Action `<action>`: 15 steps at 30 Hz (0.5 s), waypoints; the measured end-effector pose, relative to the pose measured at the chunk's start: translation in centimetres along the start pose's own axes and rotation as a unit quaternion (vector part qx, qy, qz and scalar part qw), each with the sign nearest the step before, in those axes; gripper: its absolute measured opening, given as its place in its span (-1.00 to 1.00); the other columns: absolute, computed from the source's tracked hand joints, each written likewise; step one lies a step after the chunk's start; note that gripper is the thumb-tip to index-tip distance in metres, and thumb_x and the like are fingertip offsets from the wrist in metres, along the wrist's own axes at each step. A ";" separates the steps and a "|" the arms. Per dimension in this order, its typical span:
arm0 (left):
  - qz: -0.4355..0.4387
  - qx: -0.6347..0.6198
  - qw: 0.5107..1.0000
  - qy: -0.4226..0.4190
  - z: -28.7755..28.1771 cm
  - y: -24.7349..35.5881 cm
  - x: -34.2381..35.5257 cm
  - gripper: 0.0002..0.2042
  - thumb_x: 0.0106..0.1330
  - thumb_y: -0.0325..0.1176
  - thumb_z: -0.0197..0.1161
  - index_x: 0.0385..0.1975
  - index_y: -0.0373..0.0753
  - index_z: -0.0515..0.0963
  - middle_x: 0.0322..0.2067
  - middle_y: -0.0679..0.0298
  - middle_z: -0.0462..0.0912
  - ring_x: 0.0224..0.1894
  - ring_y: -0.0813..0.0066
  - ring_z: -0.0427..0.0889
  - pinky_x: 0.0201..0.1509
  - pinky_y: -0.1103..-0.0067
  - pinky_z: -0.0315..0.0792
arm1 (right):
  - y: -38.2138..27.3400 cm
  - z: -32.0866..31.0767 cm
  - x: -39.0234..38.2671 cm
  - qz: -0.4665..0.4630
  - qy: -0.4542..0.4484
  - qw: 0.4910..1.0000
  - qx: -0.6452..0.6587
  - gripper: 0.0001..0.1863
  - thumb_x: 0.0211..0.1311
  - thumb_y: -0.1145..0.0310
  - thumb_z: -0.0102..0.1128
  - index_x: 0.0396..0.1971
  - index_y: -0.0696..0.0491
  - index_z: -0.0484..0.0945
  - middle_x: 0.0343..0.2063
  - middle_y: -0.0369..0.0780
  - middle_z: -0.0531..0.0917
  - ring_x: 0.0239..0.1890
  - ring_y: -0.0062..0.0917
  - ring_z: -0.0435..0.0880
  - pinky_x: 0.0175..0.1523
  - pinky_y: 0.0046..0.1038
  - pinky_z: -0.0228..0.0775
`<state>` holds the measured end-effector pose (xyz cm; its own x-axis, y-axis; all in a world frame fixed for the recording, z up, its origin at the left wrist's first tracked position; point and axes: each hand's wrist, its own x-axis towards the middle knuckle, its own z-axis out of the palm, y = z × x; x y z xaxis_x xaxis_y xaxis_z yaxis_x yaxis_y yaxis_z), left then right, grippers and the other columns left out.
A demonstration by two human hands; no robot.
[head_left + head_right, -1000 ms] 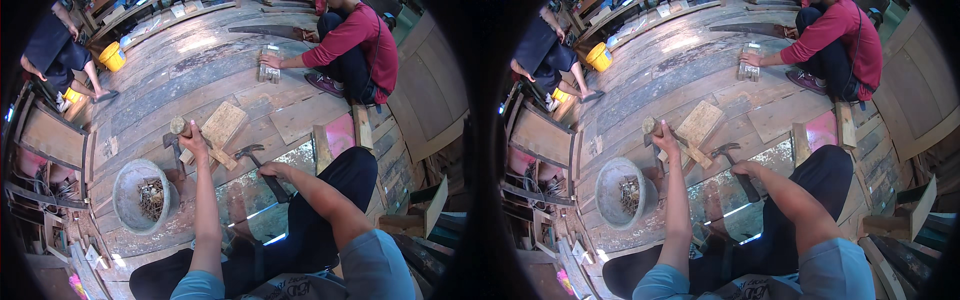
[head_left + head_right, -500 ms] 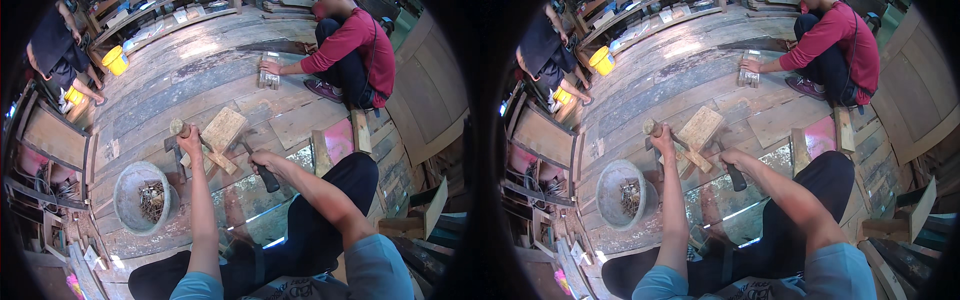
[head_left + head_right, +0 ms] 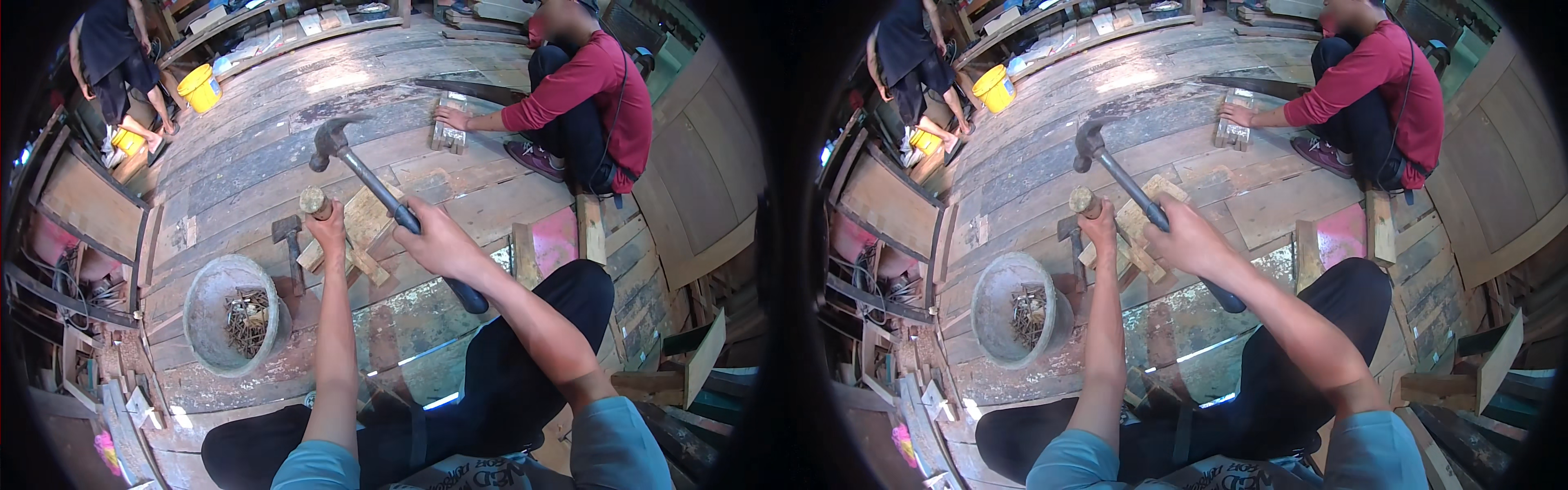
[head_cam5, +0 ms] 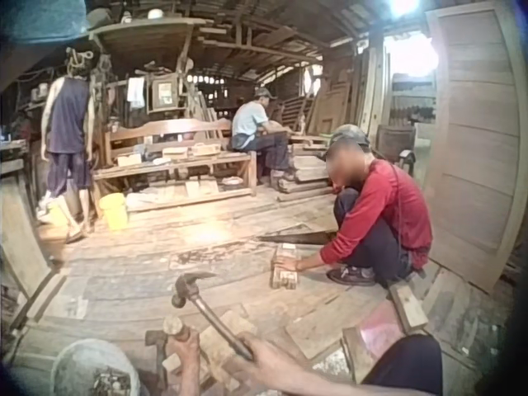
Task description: Using a hammer and chisel to carve out a mortise or groove in a piece of wood.
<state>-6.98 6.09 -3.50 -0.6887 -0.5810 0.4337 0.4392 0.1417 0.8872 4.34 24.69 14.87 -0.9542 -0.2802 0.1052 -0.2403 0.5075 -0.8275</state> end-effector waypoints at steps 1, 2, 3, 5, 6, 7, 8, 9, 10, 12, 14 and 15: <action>0.001 0.001 1.000 0.003 -0.2 -0.5 0.1 -0.86 0.08 -0.45 0.25 -0.55 -0.29 0.40 -0.65 0.35 0.46 -0.65 0.63 0.43 -0.56 0.65 0.32 | -0.2 0.2 -0.3 -0.013 0.006 0.999 -0.034 -0.75 0.13 0.32 0.07 -0.32 0.21 0.37 -0.69 -0.14 0.41 -0.72 -0.37 0.39 -0.54 -0.31 0.24; 0.004 0.000 1.000 -0.003 -0.4 -1.0 0.1 -0.86 0.08 -0.45 0.25 -0.53 -0.31 0.41 -0.65 0.35 0.47 -0.64 0.62 0.43 -0.55 0.64 0.32 | -1.0 0.2 -0.6 0.028 0.003 0.999 -0.035 -0.73 0.11 0.28 0.08 -0.44 0.23 0.39 -0.69 -0.07 0.42 -0.67 -0.25 0.42 -0.43 -0.23 0.25; 0.007 -0.002 1.000 -0.008 -0.8 -1.5 0.3 -0.86 0.08 -0.46 0.24 -0.52 -0.33 0.41 -0.64 0.35 0.47 -0.63 0.62 0.44 -0.54 0.63 0.33 | -1.4 0.2 -0.7 0.024 0.000 0.999 -0.034 -0.73 0.11 0.28 0.08 -0.44 0.23 0.39 -0.69 -0.07 0.42 -0.67 -0.25 0.42 -0.43 -0.23 0.25; -0.001 -0.005 1.000 -0.007 0.2 -0.1 -0.4 -0.85 0.05 -0.45 0.27 -0.50 -0.35 0.43 -0.61 0.34 0.49 -0.59 0.61 0.44 -0.49 0.61 0.34 | -1.2 -0.2 -1.2 0.089 -0.073 0.989 -0.096 -0.70 0.09 0.26 0.08 -0.49 0.26 0.43 -0.59 0.08 0.52 -0.43 -0.07 0.58 -0.33 -0.20 0.34; -0.007 -0.006 1.000 -0.004 0.5 0.6 -0.6 -0.83 0.03 -0.44 0.30 -0.49 -0.37 0.45 -0.58 0.33 0.50 -0.54 0.61 0.44 -0.44 0.59 0.36 | -0.9 0.0 -1.3 0.089 -0.073 0.989 -0.097 -0.70 0.09 0.26 0.08 -0.49 0.26 0.43 -0.59 0.08 0.52 -0.43 -0.07 0.58 -0.33 -0.20 0.34; -0.006 -0.006 1.000 -0.001 0.3 0.5 -0.5 -0.83 0.03 -0.44 0.30 -0.49 -0.37 0.45 -0.58 0.33 0.50 -0.54 0.61 0.44 -0.44 0.59 0.36 | -0.5 0.5 -1.5 0.086 -0.065 0.990 -0.094 -0.69 0.09 0.25 0.09 -0.52 0.26 0.44 -0.60 0.09 0.52 -0.43 -0.05 0.58 -0.33 -0.19 0.34; -0.003 -0.006 1.000 -0.004 0.1 0.4 -0.5 -0.83 0.02 -0.44 0.30 -0.48 -0.37 0.46 -0.57 0.32 0.52 -0.52 0.60 0.45 -0.42 0.58 0.37 | -0.2 0.9 -1.4 0.083 -0.058 0.991 -0.090 -0.69 0.08 0.25 0.10 -0.54 0.26 0.46 -0.60 0.10 0.53 -0.44 -0.03 0.58 -0.34 -0.18 0.35; 0.001 -0.006 1.000 -0.007 0.0 0.3 -0.4 -0.82 0.02 -0.44 0.30 -0.46 -0.37 0.47 -0.55 0.31 0.53 -0.51 0.60 0.46 -0.40 0.58 0.37 | -0.1 1.0 -1.4 0.081 -0.059 0.991 -0.092 -0.69 0.08 0.25 0.10 -0.54 0.26 0.46 -0.60 0.10 0.53 -0.44 -0.03 0.58 -0.34 -0.18 0.35; 0.001 -0.007 1.000 -0.004 0.0 0.5 -0.5 -0.82 0.02 -0.44 0.30 -0.46 -0.37 0.47 -0.55 0.31 0.53 -0.51 0.60 0.46 -0.40 0.58 0.37 | 0.0 1.0 -1.2 0.063 -0.054 0.992 -0.095 -0.70 0.08 0.26 0.10 -0.53 0.25 0.46 -0.63 0.07 0.52 -0.48 -0.07 0.58 -0.36 -0.20 0.35; -0.028 -0.010 1.000 -0.008 0.1 0.7 -0.8 -0.82 0.03 -0.43 0.30 -0.46 -0.37 0.48 -0.53 0.30 0.54 -0.48 0.59 0.47 -0.37 0.58 0.38 | -0.2 1.0 -1.0 0.044 -0.050 0.993 -0.101 -0.71 0.08 0.27 0.10 -0.52 0.25 0.46 -0.66 0.03 0.51 -0.53 -0.12 0.58 -0.38 -0.22 0.35; -0.024 -0.003 1.000 -0.012 -0.3 0.4 -0.6 -0.82 0.03 -0.44 0.30 -0.45 -0.38 0.48 -0.52 0.29 0.55 -0.47 0.59 0.48 -0.36 0.58 0.39 | -1.4 0.9 -1.1 0.059 -0.026 0.996 -0.053 -0.74 0.10 0.28 0.11 -0.50 0.23 0.47 -0.72 -0.04 0.48 -0.65 -0.29 0.52 -0.44 -0.31 0.33; -0.020 0.003 1.000 -0.022 -0.5 0.1 -0.5 -0.82 0.03 -0.44 0.30 -0.45 -0.38 0.48 -0.51 0.28 0.56 -0.47 0.58 0.50 -0.35 0.59 0.40 | -1.9 0.7 -0.9 0.057 -0.033 0.996 -0.056 -0.74 0.10 0.28 0.11 -0.50 0.23 0.47 -0.72 -0.04 0.48 -0.65 -0.29 0.52 -0.44 -0.31 0.33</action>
<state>-6.26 5.99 -3.70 -0.7307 -0.5504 0.4040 0.4075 0.1232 0.9049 5.80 23.40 15.97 -0.9635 -0.2665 -0.0254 -0.1527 0.6252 -0.7654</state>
